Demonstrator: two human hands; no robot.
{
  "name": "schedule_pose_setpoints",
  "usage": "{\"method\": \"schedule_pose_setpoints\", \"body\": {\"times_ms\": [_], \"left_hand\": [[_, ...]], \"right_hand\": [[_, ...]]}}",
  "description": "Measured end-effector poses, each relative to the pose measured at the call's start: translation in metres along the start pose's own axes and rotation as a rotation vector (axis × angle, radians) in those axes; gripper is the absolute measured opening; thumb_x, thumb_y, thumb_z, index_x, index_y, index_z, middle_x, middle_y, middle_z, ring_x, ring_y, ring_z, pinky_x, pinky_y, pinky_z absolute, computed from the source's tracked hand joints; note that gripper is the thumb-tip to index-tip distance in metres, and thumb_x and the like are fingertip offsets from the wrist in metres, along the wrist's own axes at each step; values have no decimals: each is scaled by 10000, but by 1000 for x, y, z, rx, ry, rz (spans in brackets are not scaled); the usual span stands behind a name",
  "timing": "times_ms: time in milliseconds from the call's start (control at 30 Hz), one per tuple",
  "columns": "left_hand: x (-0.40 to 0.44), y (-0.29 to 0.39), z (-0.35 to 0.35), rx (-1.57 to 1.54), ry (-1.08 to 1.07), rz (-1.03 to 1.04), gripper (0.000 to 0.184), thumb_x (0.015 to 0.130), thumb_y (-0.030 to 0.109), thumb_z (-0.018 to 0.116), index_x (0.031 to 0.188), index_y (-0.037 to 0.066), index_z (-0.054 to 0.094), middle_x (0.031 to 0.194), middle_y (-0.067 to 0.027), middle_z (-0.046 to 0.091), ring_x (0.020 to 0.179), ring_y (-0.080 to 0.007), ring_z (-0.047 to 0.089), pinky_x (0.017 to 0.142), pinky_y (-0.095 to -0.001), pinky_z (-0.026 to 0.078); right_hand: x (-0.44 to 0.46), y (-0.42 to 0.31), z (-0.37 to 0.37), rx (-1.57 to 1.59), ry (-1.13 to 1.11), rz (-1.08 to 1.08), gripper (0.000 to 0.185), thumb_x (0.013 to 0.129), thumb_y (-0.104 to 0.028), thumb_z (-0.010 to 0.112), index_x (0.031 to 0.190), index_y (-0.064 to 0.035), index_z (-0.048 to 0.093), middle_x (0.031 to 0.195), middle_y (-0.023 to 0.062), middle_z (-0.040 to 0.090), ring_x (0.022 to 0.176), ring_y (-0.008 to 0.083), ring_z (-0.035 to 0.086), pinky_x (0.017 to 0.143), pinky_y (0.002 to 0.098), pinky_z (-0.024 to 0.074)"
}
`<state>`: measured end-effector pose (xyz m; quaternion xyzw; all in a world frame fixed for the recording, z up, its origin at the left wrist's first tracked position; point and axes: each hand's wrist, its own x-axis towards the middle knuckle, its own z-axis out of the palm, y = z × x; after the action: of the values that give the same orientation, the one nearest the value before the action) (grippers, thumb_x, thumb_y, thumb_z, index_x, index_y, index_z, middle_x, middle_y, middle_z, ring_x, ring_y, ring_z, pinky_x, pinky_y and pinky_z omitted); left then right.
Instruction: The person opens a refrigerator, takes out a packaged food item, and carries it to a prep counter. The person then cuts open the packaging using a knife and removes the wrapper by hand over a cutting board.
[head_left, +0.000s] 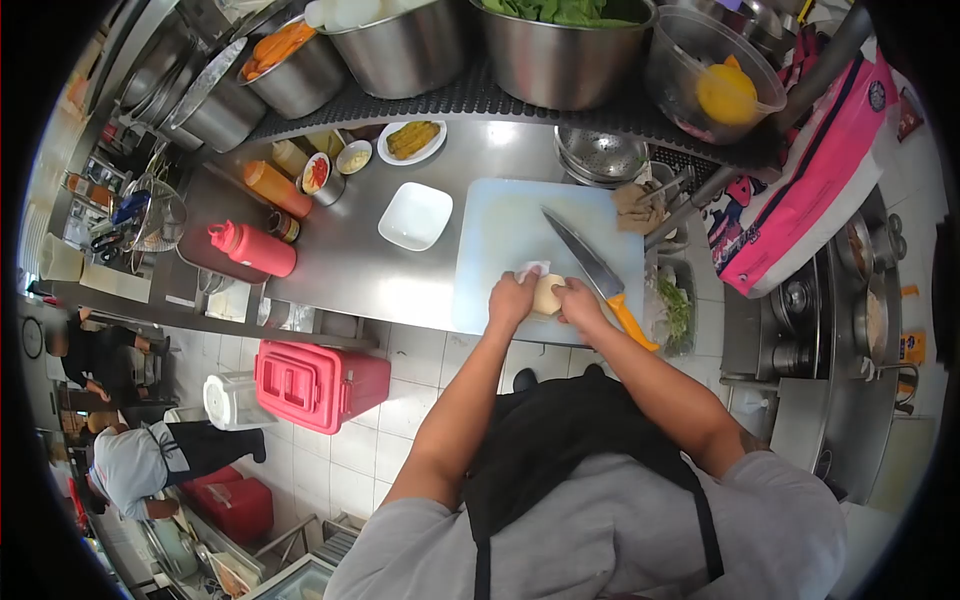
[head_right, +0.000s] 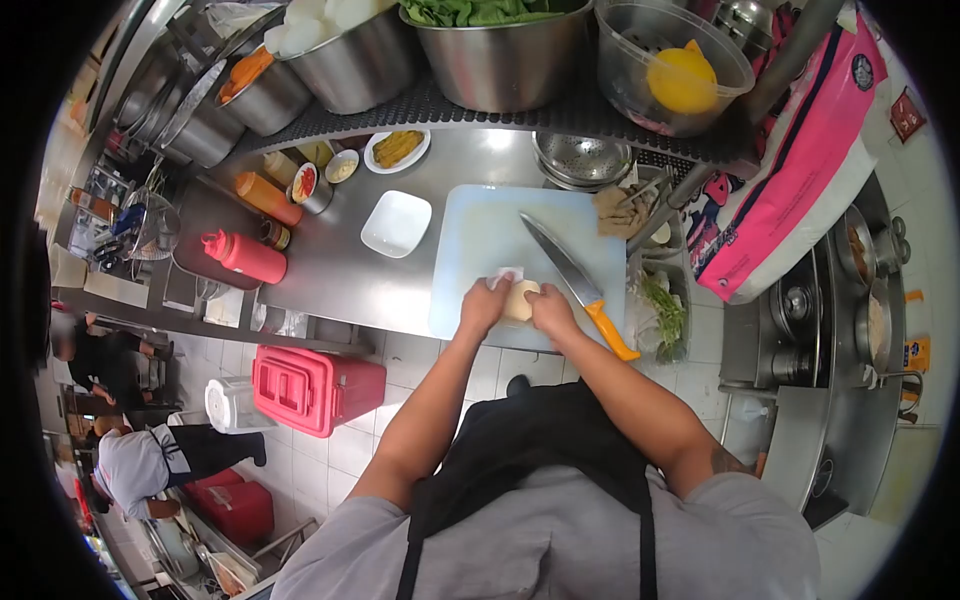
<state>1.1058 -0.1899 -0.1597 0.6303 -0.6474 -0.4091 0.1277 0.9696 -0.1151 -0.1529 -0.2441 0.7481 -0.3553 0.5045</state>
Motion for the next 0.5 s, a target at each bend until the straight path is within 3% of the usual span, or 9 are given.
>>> {"method": "schedule_pose_setpoints", "body": {"times_ms": [100, 233, 433, 500], "left_hand": [[7, -5, 8, 70, -95, 76, 695, 955, 555, 580, 1228, -82, 628, 1077, -327, 688, 1062, -486, 649, 947, -519, 514], [-9, 6, 5, 4, 39, 88, 576, 956, 451, 633, 1222, -60, 626, 1089, -327, 683, 1061, -485, 647, 933, -516, 518], [-1, 11, 0, -227, -23, -9, 526, 960, 409, 641, 1280, -4, 580, 1140, -306, 685, 1077, -474, 658, 943, -490, 514], [8, 10, 1, -250, -20, -19, 530, 978, 407, 639, 1315, 5, 561, 1150, -270, 690, 1068, -398, 674, 908, -436, 523]], "right_hand": [[15, 9, 6, 20, -24, -31, 514, 970, -308, 595, 1371, 10, 546, 1190, 152, 668, 1001, 233, 657, 780, 376, 553], [34, 23, 12, 34, 6, -88, 465, 982, -274, 582, 1354, 3, 555, 1169, 138, 672, 996, 229, 659, 782, 378, 549], [32, -5, 12, 107, -31, -82, 408, 994, -238, 570, 1321, 6, 567, 1145, 127, 674, 1000, 226, 661, 792, 376, 549], [36, -14, 9, 107, -30, -72, 396, 995, -235, 575, 1307, 8, 570, 1134, 124, 674, 1003, 226, 661, 798, 375, 549]]}}
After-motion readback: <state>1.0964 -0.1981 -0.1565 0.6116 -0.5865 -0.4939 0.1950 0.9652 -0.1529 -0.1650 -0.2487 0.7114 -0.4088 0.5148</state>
